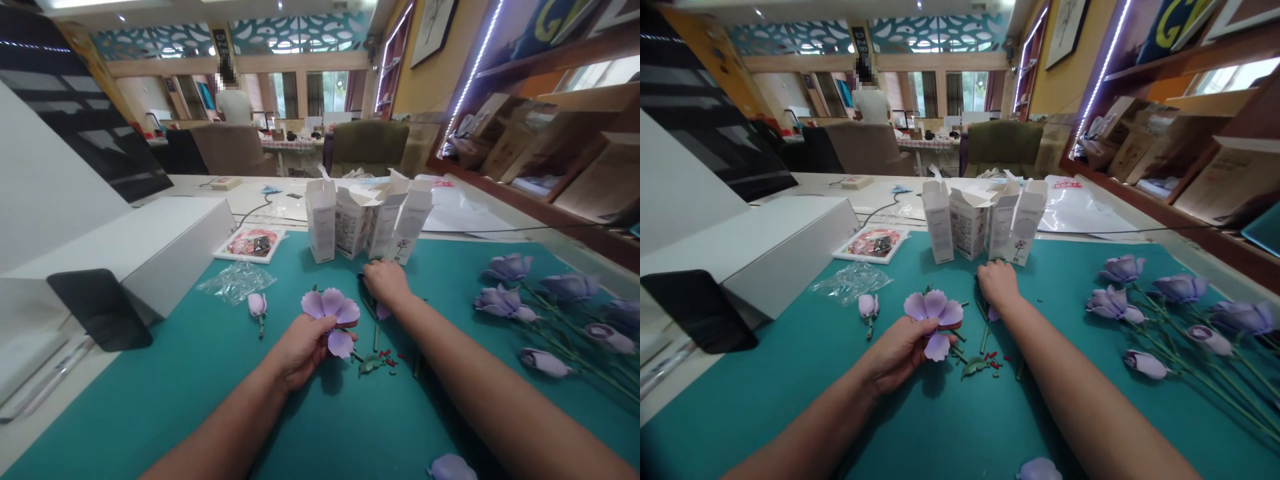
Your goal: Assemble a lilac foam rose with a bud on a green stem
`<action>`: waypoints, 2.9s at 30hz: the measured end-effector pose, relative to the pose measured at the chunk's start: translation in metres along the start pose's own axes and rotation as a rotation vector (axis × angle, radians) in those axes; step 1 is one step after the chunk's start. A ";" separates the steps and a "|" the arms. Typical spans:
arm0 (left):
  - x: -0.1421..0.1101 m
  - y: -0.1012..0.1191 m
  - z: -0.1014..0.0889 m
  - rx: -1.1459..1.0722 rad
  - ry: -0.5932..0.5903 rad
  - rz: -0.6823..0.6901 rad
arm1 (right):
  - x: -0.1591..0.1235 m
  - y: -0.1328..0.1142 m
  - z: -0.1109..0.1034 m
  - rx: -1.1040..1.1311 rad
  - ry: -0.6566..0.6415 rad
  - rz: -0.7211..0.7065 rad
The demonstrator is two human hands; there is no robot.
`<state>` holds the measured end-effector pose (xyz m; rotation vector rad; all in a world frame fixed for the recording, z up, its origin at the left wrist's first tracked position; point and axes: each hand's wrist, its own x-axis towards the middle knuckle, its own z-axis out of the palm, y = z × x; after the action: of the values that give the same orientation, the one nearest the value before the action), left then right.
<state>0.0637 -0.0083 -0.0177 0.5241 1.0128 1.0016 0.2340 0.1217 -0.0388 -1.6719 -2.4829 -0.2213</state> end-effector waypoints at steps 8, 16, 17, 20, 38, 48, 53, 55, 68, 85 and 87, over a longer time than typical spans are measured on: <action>0.002 -0.005 -0.002 -0.032 -0.017 0.064 | -0.023 0.003 -0.022 0.204 0.203 0.011; 0.000 -0.008 0.000 -0.010 -0.047 0.099 | -0.076 -0.015 -0.052 1.229 0.105 0.171; 0.000 -0.008 0.000 -0.007 -0.051 0.104 | -0.081 -0.017 -0.053 1.279 0.104 0.183; -0.001 -0.009 0.001 0.003 -0.059 0.122 | -0.091 -0.020 -0.053 1.241 0.158 0.177; -0.003 -0.011 0.002 0.342 -0.108 0.268 | -0.098 -0.045 -0.054 0.898 0.044 0.025; -0.010 0.010 -0.010 0.153 -0.303 0.129 | -0.095 -0.028 -0.054 1.065 0.041 0.076; -0.012 0.012 -0.009 0.120 -0.305 0.130 | -0.095 -0.019 -0.061 1.083 0.141 0.051; -0.012 0.012 -0.009 0.110 -0.298 0.138 | -0.096 -0.015 -0.067 1.126 0.223 0.083; -0.013 0.010 -0.005 0.245 -0.187 0.313 | -0.109 -0.033 -0.095 1.386 0.327 0.130; -0.016 0.005 0.002 0.293 -0.123 0.408 | -0.111 -0.045 -0.091 1.070 0.218 0.136; -0.016 0.004 0.002 0.298 -0.121 0.422 | -0.110 -0.046 -0.091 1.044 0.231 0.143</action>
<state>0.0613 -0.0200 -0.0062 1.0654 0.9676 1.1777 0.2359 -0.0133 0.0261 -1.2214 -1.7422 0.7246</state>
